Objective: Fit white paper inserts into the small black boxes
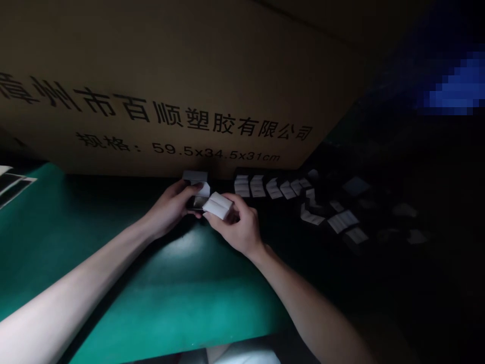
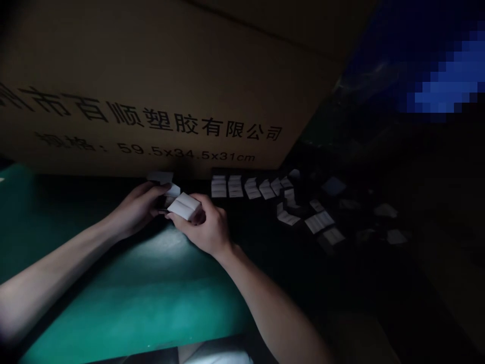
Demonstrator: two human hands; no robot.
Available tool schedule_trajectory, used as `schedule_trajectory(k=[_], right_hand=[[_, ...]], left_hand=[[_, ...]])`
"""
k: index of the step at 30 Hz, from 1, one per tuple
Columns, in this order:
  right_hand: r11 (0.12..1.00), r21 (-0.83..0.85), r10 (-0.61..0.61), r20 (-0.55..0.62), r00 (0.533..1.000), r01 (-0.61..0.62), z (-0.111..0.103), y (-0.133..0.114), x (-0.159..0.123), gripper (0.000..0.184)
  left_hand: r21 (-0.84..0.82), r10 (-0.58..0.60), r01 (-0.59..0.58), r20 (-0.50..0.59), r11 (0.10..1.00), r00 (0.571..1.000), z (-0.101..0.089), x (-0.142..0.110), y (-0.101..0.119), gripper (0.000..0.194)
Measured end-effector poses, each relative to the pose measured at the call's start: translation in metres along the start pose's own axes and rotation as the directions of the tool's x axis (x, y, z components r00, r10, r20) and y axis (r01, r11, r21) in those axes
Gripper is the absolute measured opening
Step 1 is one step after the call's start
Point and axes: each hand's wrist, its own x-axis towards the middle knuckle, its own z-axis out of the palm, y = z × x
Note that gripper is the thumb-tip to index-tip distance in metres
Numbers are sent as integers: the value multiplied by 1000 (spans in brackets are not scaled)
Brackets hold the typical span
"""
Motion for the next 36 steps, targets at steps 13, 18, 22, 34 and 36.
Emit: schedule_trajectory(k=[13, 18, 22, 34, 36], right_hand=[[998, -9, 67, 54, 996, -67, -1, -2, 1, 39], [997, -13, 76, 45, 996, -75, 0, 0, 0, 41], [998, -10, 69, 40, 997, -69, 0, 3, -2, 42], [992, -35, 127, 70, 989, -125, 0, 0, 0, 43], [991, -35, 131, 74, 989, -129, 0, 0, 0, 43]], left_hand=[[58, 37, -31, -116, 998, 993, 3, -1, 1, 35], [59, 56, -51, -99, 997, 994, 2, -1, -1, 34], [56, 48, -40, -139, 998, 989, 6, -4, 3, 35], [32, 73, -69, -150, 997, 986, 4, -1, 1, 24], [35, 79, -74, -149, 997, 986, 5, -1, 1, 24]])
